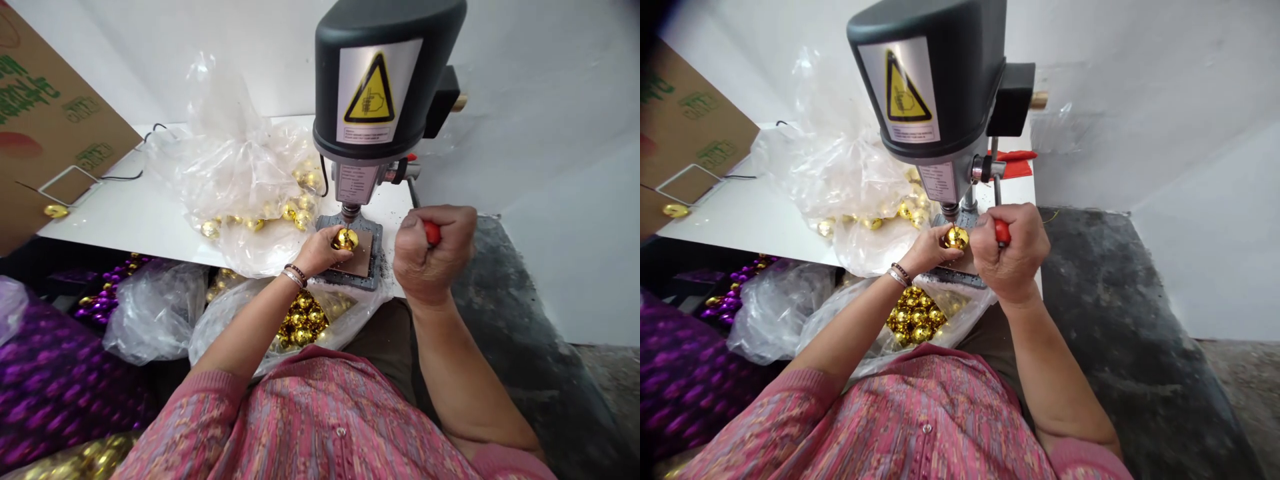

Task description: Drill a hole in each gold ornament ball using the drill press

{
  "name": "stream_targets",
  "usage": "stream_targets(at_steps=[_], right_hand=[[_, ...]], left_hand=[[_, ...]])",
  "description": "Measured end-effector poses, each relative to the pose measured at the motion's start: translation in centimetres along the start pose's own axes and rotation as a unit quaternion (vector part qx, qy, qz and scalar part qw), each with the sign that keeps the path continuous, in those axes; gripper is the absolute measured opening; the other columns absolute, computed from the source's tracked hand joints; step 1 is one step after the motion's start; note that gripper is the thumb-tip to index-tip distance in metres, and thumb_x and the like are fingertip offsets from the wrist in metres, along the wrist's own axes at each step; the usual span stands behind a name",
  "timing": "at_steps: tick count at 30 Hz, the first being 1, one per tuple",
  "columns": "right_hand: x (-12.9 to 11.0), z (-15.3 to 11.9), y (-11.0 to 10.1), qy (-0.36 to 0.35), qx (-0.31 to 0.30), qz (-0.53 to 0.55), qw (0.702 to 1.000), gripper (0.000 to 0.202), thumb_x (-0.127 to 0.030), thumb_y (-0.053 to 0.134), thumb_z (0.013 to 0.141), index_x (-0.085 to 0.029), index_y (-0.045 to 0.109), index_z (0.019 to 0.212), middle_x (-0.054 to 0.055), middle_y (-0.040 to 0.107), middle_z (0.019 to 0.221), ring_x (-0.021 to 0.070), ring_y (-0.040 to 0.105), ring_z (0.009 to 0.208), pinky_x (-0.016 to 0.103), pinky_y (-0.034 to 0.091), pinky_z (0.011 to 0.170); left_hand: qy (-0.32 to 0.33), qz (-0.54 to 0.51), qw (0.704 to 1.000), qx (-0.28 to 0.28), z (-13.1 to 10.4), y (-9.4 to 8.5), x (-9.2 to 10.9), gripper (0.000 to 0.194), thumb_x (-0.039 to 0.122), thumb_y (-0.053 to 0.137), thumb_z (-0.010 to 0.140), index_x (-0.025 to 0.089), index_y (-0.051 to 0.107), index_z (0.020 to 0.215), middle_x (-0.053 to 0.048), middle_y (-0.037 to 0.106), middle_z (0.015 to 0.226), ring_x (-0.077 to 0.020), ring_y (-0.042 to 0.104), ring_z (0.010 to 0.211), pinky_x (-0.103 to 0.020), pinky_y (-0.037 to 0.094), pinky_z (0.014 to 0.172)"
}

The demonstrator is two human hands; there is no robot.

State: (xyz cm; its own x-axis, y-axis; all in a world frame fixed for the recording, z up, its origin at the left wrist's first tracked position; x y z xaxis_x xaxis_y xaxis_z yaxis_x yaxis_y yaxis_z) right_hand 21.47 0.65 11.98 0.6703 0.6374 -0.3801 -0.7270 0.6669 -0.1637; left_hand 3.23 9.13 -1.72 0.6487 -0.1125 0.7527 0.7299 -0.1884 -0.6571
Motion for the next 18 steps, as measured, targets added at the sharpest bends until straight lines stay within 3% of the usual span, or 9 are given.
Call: stream_targets(at_steps=[6, 13, 18], right_hand=[[0.6, -1.1, 0.7, -0.029, 0.037, 0.038, 0.998, 0.008, -0.030, 0.050, 0.102, -0.025, 0.056, 0.102, -0.002, 0.061, 0.088, 0.0084, 0.063, 0.082, 0.026, 0.052, 0.077], [2.0, -2.4, 1.8, -0.013, 0.041, 0.068, 0.997, 0.021, -0.042, 0.047, 0.103, -0.023, 0.050, 0.094, -0.002, 0.053, 0.076, 0.0118, 0.064, 0.075, 0.031, 0.055, 0.074], [1.1, 0.7, 0.6, 0.035, 0.052, 0.057, 0.996, 0.038, -0.054, 0.048, 0.103, -0.020, 0.052, 0.085, -0.002, 0.053, 0.071, 0.0099, 0.058, 0.070, 0.028, 0.047, 0.068]], left_hand=[[-0.001, 0.001, 1.000, 0.008, -0.1, 0.0, 0.0, 0.049, 0.020, 0.087, 0.079, 0.014, 0.078, 0.127, -0.009, 0.082, 0.120, -0.0253, 0.074, 0.108, -0.033, 0.056, 0.098], [-0.003, 0.005, 1.000, 0.014, -0.2, -0.1, 0.0, 0.047, 0.023, 0.088, 0.079, 0.015, 0.078, 0.125, -0.009, 0.082, 0.119, -0.0276, 0.075, 0.109, -0.037, 0.057, 0.101], [-0.010, -0.012, 1.000, 0.013, -0.2, 0.0, 0.2, 0.044, 0.023, 0.087, 0.080, 0.016, 0.077, 0.122, -0.007, 0.082, 0.113, -0.0253, 0.074, 0.104, -0.034, 0.056, 0.095]])
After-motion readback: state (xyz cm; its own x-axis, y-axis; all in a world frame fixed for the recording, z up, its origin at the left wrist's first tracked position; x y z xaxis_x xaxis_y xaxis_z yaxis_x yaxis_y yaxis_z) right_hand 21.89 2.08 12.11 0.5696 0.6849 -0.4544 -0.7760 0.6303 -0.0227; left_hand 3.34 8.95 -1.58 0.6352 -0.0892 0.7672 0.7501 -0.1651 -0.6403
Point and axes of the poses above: each hand's wrist, its own z-axis towards the middle knuckle, its own y-axis out of the palm, x = y × z, the point moved 9 cm from there along z, towards the middle knuckle
